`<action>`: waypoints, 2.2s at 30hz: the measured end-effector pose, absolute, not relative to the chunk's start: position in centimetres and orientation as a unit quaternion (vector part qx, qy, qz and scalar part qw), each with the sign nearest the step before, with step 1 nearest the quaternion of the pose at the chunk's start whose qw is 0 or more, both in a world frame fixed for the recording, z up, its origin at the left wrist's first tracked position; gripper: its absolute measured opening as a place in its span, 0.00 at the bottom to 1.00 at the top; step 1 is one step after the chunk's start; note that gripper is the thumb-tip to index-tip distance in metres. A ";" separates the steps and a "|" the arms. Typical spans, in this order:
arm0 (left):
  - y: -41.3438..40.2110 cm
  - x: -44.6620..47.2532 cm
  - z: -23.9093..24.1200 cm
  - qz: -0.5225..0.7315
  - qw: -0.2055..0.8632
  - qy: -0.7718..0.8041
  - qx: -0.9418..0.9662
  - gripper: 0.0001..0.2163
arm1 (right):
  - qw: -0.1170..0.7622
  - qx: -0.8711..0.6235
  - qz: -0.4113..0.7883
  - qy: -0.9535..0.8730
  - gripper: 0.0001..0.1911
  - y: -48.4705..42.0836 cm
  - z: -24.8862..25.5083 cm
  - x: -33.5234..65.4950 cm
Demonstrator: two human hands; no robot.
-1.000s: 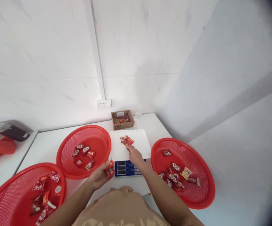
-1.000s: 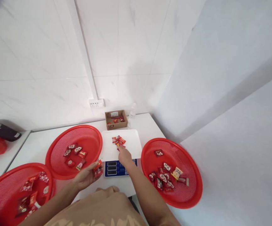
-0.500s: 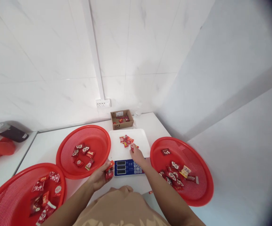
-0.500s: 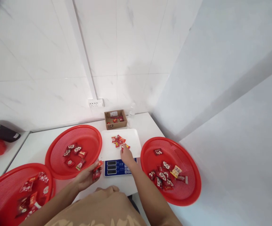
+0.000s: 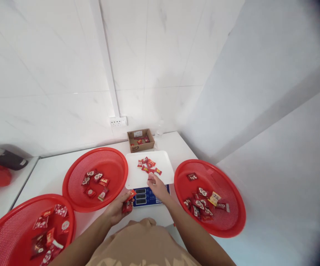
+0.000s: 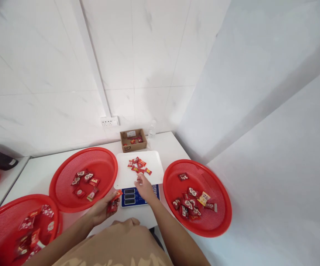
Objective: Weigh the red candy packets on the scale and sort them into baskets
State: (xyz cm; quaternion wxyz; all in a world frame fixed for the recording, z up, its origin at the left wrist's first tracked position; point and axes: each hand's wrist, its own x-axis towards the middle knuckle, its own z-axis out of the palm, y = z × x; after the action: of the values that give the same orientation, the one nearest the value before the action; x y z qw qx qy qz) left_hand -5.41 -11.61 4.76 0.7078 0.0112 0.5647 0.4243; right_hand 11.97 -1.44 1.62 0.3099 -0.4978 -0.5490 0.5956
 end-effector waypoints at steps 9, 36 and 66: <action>-11.7 -2.8 6.9 0.373 0.570 0.610 0.405 0.15 | 0.175 -0.315 0.918 -0.165 0.21 -7.7 2.6 9.8; -14.8 -16.3 1.8 0.059 0.101 0.870 0.479 0.27 | 0.255 -0.348 0.902 -0.003 0.10 -7.6 0.6 12.7; -14.6 -27.4 1.9 0.000 0.035 0.841 0.541 0.26 | 0.270 -0.379 0.885 -0.027 0.10 -8.1 0.9 12.9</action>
State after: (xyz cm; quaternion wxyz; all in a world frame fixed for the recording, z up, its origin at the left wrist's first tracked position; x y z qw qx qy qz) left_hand -27.41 -14.57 1.87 0.0349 0.5405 0.8406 0.0004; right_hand 12.88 -8.09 0.89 0.2703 -0.3792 -0.0274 0.8846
